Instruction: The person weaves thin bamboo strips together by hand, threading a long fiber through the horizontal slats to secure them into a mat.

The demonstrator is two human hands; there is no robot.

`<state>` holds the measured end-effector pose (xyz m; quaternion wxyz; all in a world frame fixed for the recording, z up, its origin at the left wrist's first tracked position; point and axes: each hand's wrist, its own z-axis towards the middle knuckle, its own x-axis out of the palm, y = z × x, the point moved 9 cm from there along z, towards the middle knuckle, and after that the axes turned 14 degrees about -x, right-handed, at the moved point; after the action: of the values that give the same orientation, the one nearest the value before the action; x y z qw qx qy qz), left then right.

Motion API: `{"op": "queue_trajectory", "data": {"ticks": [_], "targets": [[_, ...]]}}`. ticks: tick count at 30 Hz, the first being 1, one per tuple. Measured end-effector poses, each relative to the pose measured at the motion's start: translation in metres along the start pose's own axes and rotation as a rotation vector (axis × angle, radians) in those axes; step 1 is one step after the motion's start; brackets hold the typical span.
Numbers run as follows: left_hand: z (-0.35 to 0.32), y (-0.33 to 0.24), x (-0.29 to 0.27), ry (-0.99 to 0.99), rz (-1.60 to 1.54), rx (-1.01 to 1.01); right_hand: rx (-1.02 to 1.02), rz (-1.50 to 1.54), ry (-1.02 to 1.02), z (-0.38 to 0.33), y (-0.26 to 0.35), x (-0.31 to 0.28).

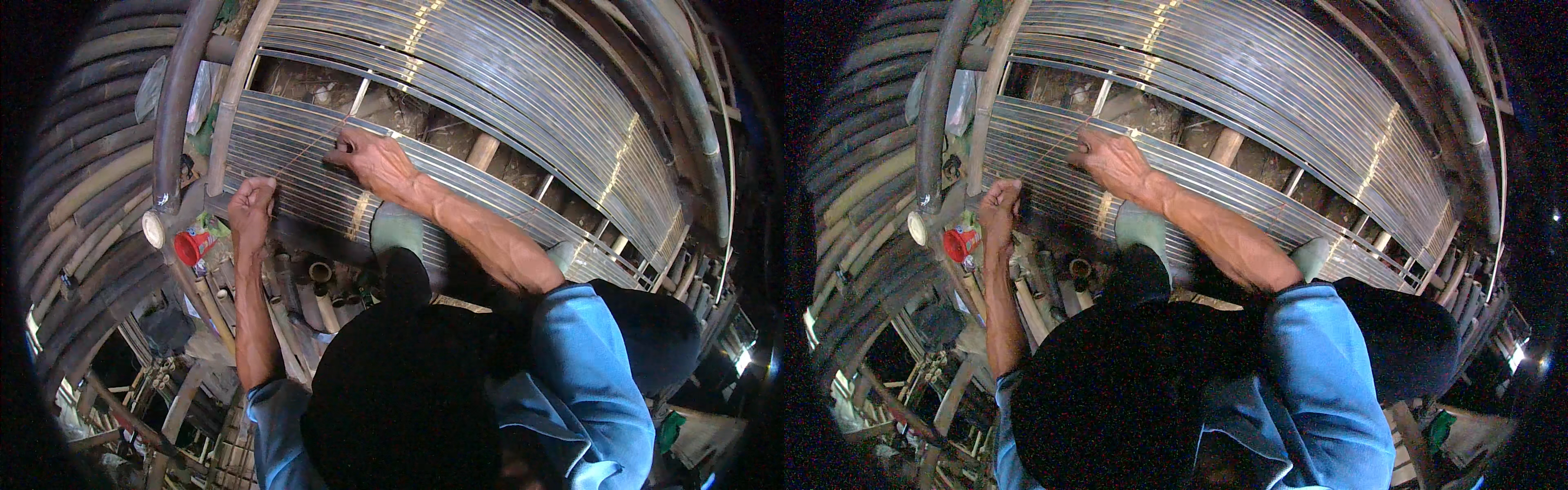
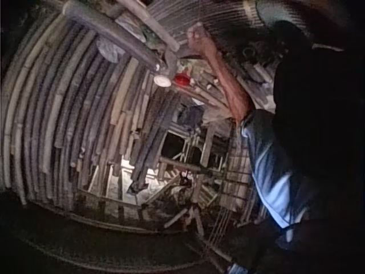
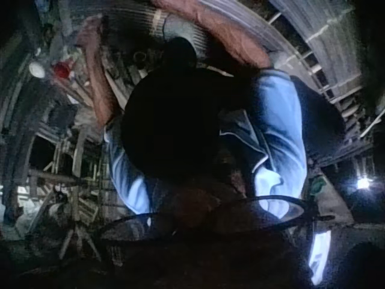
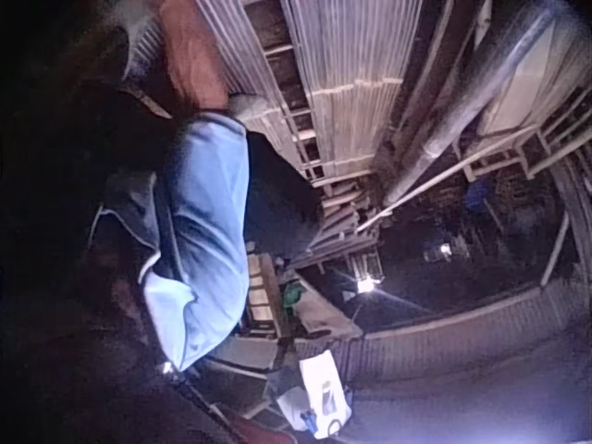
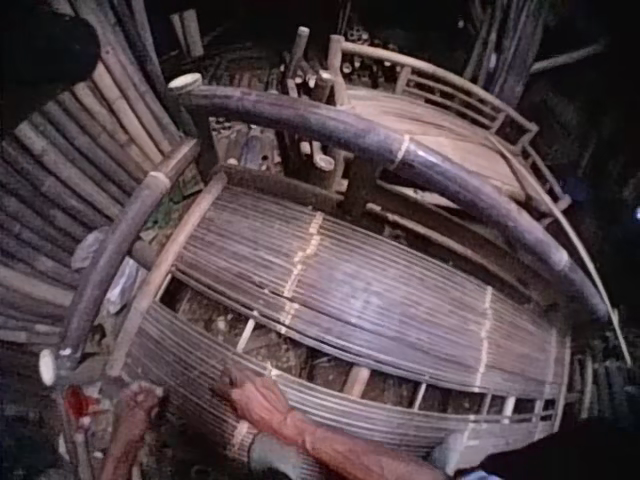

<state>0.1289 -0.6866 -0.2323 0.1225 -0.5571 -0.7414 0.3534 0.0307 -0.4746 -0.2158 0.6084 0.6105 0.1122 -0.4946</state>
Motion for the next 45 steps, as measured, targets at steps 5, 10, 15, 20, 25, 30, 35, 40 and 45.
{"op": "queue_trajectory", "data": {"ticks": [5, 10, 15, 20, 25, 30, 35, 40, 45], "targets": [[-0.008, -0.014, 0.008, -0.003, 0.002, 0.049, -0.149, -0.153, 0.034, 0.021, -0.008, 0.009], [-0.006, -0.005, 0.011, 0.020, -0.030, 0.008, -0.264, -0.305, 0.026, 0.023, -0.009, 0.010], [-0.004, -0.002, 0.013, 0.000, 0.008, -0.052, -0.235, -0.375, 0.063, 0.022, -0.010, 0.009], [0.014, 0.009, -0.001, 0.011, -0.045, -0.053, 0.182, 0.681, 0.185, 0.009, 0.066, 0.075], [0.017, 0.001, -0.023, -0.207, 0.332, 0.211, -0.532, 0.218, 0.320, -0.003, 0.159, 0.048], [-0.032, -0.055, 0.051, -0.477, 0.694, 0.704, 0.031, -0.144, 0.538, 0.002, -0.011, -0.075], [-0.045, -0.052, 0.182, -0.104, 0.641, 0.933, 0.089, -0.429, 0.336, -0.039, -0.090, -0.204], [-0.038, -0.063, 0.244, -0.021, 0.662, 1.015, 0.031, -0.361, 0.454, -0.116, -0.108, -0.261], [-0.006, -0.049, 0.257, 0.142, 0.811, 0.890, 0.452, -0.380, 0.526, -0.201, -0.144, -0.252]]}}
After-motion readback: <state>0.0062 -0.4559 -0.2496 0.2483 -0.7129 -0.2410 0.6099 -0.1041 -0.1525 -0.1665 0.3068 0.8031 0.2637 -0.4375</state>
